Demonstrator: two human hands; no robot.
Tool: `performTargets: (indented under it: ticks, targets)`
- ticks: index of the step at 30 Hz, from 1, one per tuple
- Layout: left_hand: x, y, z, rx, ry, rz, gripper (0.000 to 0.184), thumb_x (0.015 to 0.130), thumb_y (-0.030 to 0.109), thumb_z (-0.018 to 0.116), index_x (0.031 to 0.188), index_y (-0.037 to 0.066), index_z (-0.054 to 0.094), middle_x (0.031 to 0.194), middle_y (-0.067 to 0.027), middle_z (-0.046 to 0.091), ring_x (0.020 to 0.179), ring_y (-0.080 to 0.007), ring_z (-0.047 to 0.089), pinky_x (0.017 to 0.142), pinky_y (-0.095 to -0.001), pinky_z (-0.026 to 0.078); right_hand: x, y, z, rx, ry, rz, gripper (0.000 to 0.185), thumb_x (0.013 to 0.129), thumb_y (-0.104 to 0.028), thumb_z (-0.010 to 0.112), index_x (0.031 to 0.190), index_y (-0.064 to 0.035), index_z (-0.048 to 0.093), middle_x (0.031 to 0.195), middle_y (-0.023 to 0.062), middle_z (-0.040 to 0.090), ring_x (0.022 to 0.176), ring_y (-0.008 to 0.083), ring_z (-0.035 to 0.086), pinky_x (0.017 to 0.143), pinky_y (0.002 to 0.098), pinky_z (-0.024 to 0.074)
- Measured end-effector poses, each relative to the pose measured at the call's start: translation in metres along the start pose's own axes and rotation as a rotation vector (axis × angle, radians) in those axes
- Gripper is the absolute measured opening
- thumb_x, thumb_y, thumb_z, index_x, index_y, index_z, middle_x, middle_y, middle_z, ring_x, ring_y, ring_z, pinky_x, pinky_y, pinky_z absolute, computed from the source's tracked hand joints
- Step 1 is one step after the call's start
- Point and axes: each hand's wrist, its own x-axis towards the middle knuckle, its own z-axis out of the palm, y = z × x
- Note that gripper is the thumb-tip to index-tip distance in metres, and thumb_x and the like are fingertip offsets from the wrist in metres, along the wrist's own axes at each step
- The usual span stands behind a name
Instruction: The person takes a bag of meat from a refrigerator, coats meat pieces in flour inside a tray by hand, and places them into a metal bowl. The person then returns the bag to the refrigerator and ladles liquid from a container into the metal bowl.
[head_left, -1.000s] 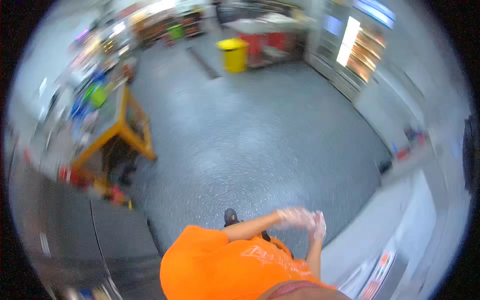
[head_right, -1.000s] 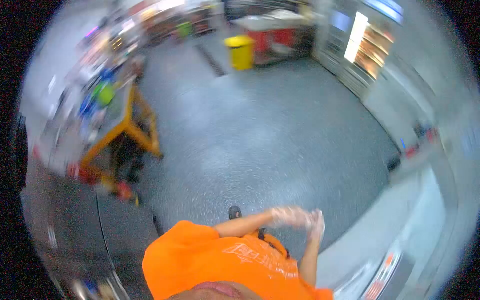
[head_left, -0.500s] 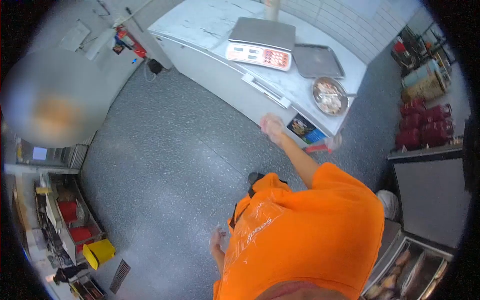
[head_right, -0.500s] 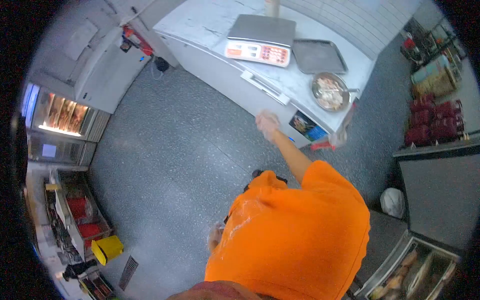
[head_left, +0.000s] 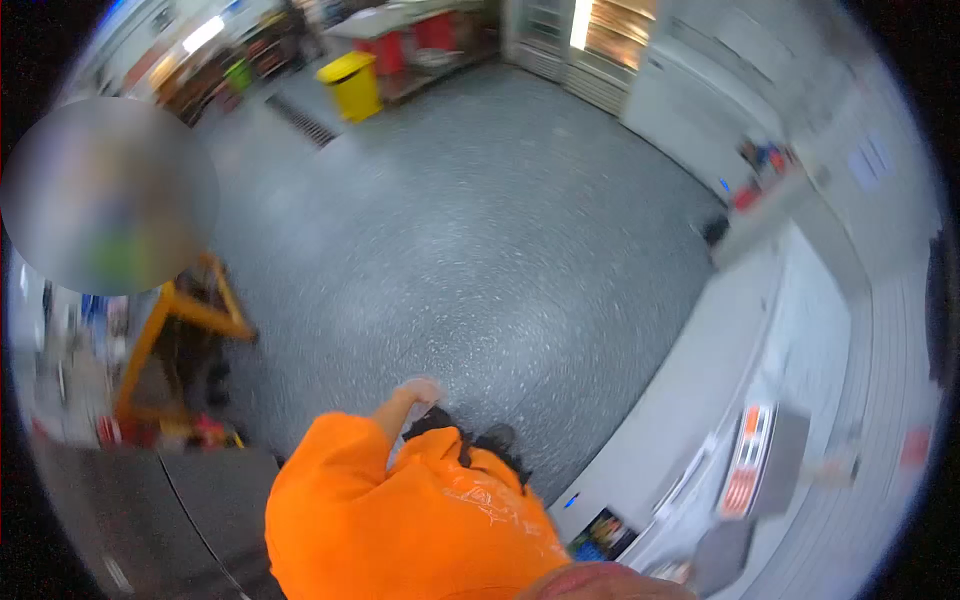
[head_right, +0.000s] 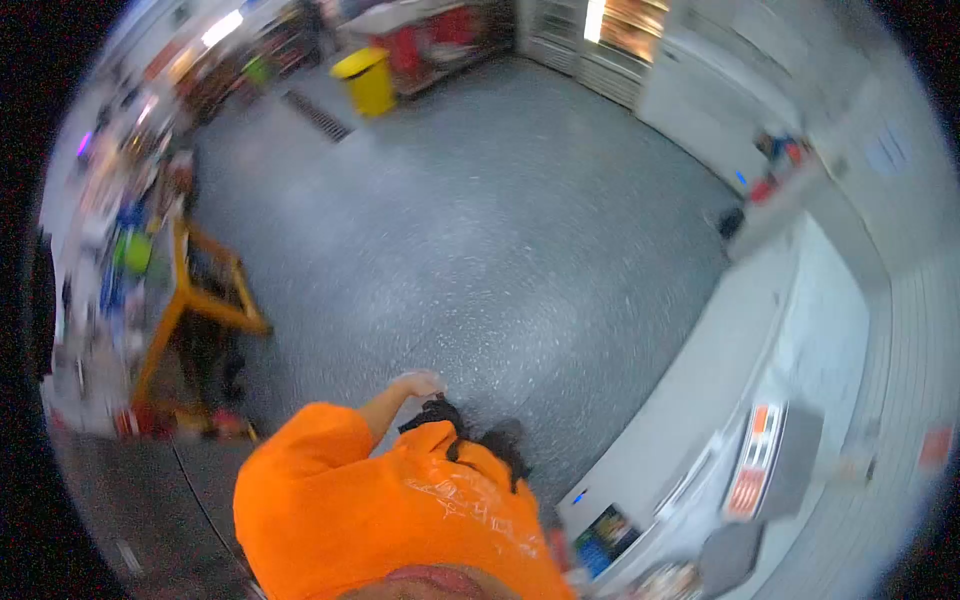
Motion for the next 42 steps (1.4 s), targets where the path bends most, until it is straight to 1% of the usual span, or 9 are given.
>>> performTargets:
  ticks: [9,13,15,19,26,28,30,32,42]
  targets:
    - [-0.035,0.171,0.009,-0.174,0.105,0.052,0.064,0.093,0.058,0.046,0.137,0.012,0.053,0.146,-0.0157,0.048,0.131,-0.0365,0.048,0.110,-0.0490,0.036,-0.023,-0.021,0.042,-0.202,-0.279,-0.212,0.031,0.091,-0.031,0.061,0.107,-0.0063,0.068,0.106,0.0109,0.065,0.090,0.0275,0.062,0.076,0.0369,0.0507]
    - [-0.112,0.252,-0.046,-0.583,-0.009,0.140,0.075,0.088,0.059,0.059,0.144,0.010,0.046,0.152,-0.0138,0.041,0.138,-0.0276,0.041,0.111,-0.0445,0.036,-0.051,-0.039,0.094,-0.332,-0.590,-0.948,0.035,0.089,-0.032,0.061,0.110,-0.0052,0.070,0.110,0.0130,0.067,0.094,0.0305,0.064,0.080,0.0385,0.0520]
    - [-0.162,0.271,-0.044,-1.155,0.196,0.283,0.071,0.088,0.049,0.066,0.143,0.008,0.046,0.143,-0.0196,0.048,0.133,-0.0305,0.047,0.109,-0.0469,0.039,-0.200,-0.194,0.066,0.403,-1.001,-0.209,0.028,0.093,-0.025,0.058,0.096,0.0027,0.063,0.095,0.0051,0.060,0.085,0.0162,0.057,0.073,0.0326,0.0482]
    - [-0.287,0.271,-0.034,-1.782,0.712,0.561,0.073,0.087,0.035,0.073,0.144,0.004,0.040,0.131,-0.0212,0.057,0.120,-0.0266,0.056,0.104,-0.0438,0.044,-0.321,-0.258,0.074,0.194,-1.548,-0.581,0.029,0.088,-0.028,0.064,0.092,0.0008,0.063,0.090,0.0054,0.058,0.078,0.0162,0.052,0.070,0.0326,0.0437]
    - [-0.376,0.126,0.234,-0.993,1.724,-0.174,0.026,0.096,0.023,0.058,0.097,0.000,0.070,0.096,-0.0060,0.068,0.086,-0.0134,0.058,0.078,-0.0314,0.048,-0.550,-0.208,0.026,-0.272,-2.199,-0.817,0.041,0.087,-0.039,0.072,0.104,-0.0024,0.063,0.094,0.0041,0.065,0.074,0.0165,0.059,0.070,0.0326,0.0493]
    - [-0.421,0.148,0.289,-2.028,1.690,-0.215,0.020,0.093,0.020,0.059,0.095,0.004,0.070,0.091,-0.0044,0.067,0.085,-0.0147,0.059,0.077,-0.0315,0.048,-0.615,-0.186,-0.012,-0.323,-2.346,-0.714,0.050,0.091,-0.041,0.069,0.122,-0.0023,0.059,0.108,0.0060,0.065,0.090,0.0169,0.062,0.080,0.0328,0.0512]
    - [-0.464,0.174,0.335,-2.227,1.846,-0.512,0.017,0.091,0.018,0.060,0.093,0.004,0.069,0.089,-0.0042,0.066,0.082,-0.0160,0.062,0.071,-0.0313,0.048,-0.675,-0.168,-0.063,-0.334,-2.546,-0.800,0.058,0.093,-0.042,0.065,0.134,-0.0034,0.053,0.123,0.0071,0.061,0.107,0.0175,0.059,0.091,0.0332,0.0486]
    - [-0.522,0.233,0.325,-2.395,2.228,-0.178,0.019,0.090,0.018,0.058,0.093,0.001,0.068,0.086,-0.0038,0.065,0.081,-0.0172,0.064,0.068,-0.0310,0.048,-0.723,-0.155,-0.108,-0.479,-2.803,-0.955,0.063,0.094,-0.043,0.064,0.141,-0.0050,0.048,0.133,0.0097,0.056,0.122,0.0201,0.051,0.103,0.0363,0.0413]
    - [-0.504,0.326,0.527,-2.158,2.590,-0.973,0.024,0.081,0.019,0.061,0.092,-0.002,0.065,0.085,-0.0042,0.062,0.083,-0.0161,0.060,0.073,-0.0310,0.047,-0.832,0.061,-0.257,-1.441,-3.255,-0.838,0.050,0.095,-0.037,0.065,0.132,-0.0031,0.058,0.126,0.0085,0.062,0.116,0.0184,0.055,0.101,0.0316,0.0455]
